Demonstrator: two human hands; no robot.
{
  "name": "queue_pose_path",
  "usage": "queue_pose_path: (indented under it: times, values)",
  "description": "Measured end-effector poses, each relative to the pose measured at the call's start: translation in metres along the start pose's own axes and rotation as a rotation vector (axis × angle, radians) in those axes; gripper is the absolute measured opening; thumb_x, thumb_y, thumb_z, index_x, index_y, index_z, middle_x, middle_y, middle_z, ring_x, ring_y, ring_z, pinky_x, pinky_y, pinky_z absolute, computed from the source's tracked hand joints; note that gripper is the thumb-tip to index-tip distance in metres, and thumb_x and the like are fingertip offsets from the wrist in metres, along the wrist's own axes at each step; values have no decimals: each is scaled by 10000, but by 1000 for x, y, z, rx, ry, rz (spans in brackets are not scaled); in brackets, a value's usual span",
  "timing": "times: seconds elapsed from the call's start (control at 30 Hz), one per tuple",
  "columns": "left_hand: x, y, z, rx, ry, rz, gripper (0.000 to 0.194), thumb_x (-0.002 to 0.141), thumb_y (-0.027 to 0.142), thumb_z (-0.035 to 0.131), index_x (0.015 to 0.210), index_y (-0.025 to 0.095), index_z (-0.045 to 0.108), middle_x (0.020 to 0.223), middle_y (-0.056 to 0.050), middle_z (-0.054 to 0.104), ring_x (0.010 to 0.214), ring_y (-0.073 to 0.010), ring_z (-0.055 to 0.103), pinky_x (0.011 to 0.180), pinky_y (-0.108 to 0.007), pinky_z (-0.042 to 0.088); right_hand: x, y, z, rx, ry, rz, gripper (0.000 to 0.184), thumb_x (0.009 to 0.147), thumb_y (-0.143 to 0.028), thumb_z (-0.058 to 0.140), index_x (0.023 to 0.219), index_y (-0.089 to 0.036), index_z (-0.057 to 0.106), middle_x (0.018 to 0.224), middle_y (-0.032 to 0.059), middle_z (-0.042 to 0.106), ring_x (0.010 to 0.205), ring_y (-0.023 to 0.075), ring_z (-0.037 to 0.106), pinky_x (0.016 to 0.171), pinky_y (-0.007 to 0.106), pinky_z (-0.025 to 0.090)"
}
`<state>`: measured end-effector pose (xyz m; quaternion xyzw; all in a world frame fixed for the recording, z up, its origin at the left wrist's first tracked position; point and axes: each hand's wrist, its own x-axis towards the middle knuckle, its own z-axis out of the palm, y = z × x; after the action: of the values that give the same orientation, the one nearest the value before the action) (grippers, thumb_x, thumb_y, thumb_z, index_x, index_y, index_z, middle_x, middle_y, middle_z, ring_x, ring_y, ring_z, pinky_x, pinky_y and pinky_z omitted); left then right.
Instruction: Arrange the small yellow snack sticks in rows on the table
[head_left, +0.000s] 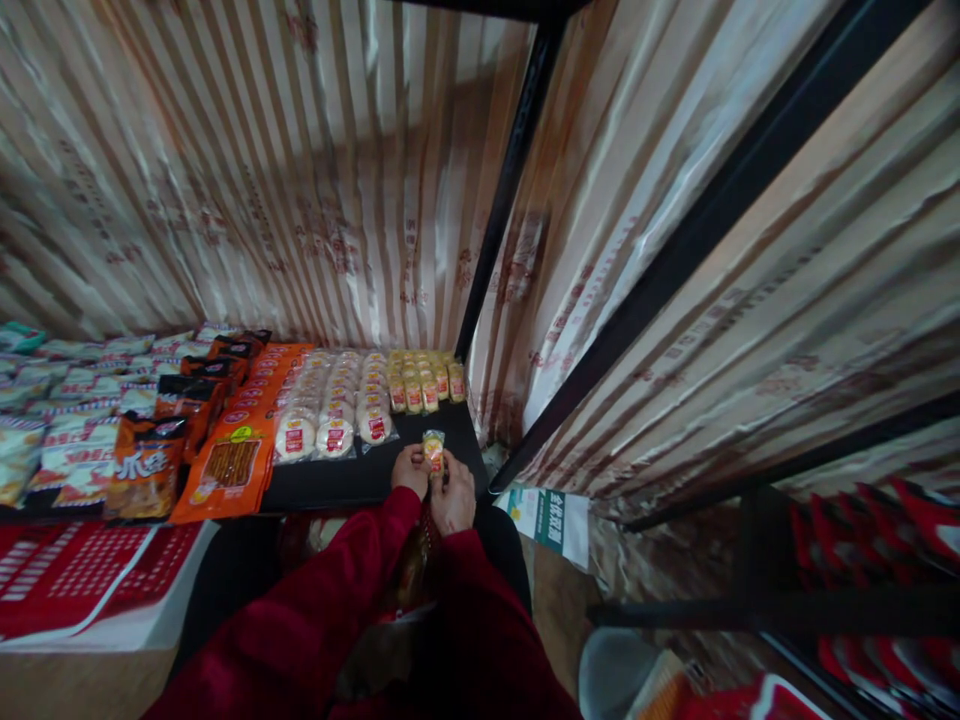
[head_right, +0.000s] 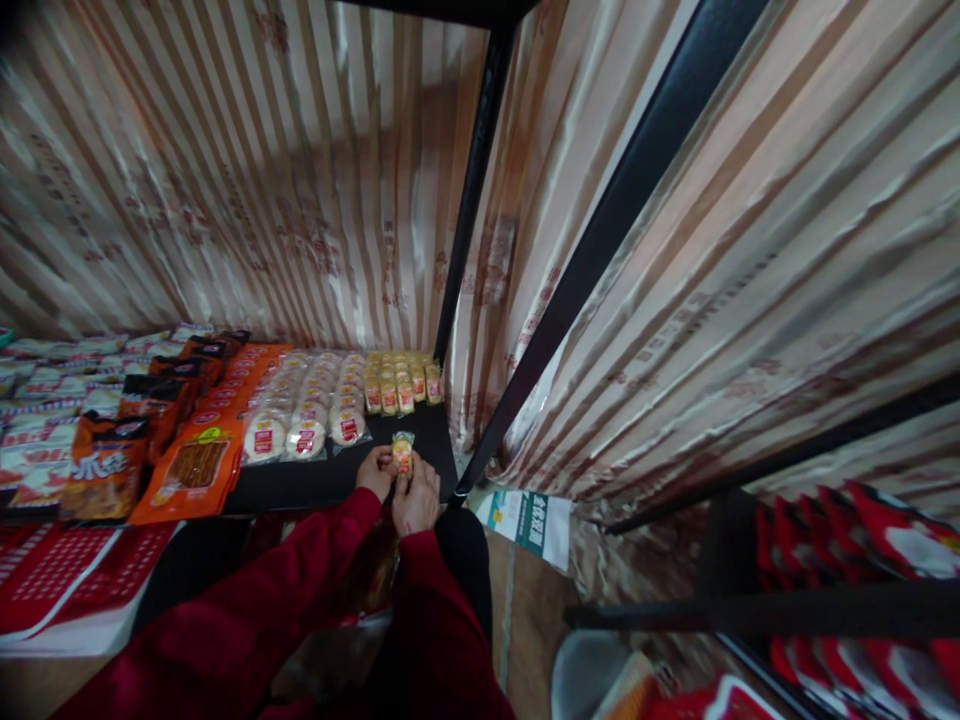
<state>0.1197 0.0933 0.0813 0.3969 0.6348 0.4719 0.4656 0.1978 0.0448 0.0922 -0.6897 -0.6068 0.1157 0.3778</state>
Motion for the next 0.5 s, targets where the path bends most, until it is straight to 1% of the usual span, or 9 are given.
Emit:
queue_pose_path:
  times: [0.17,0.33,0.5]
  values:
    - [7,2,9,158,-15,13,205,693,43,578,875,133,596,745,-5,589,596,-63,521,626,-177,444,6,3,1,23,32,-5,432,794,-210,382,1192,-115,520,1103,138,562,998,238,482,895,372,376]
    - [16,0,19,227,-25,39,200,721,64,565,904,141,592,788,-13,607,642,-61,541,640,-165,445,14,6,5,43,50,46,462,772,-220,388,1193,-90,528,1119,153,550,992,251,477,885,381,391]
    - [18,8,23,279,-16,33,218,715,83,579,913,167,614,749,1,610,639,-69,550,653,-179,449,24,9,8,81,63,78,475,747,-215,395,1184,-94,538,1106,156,553,979,254,483,889,395,396]
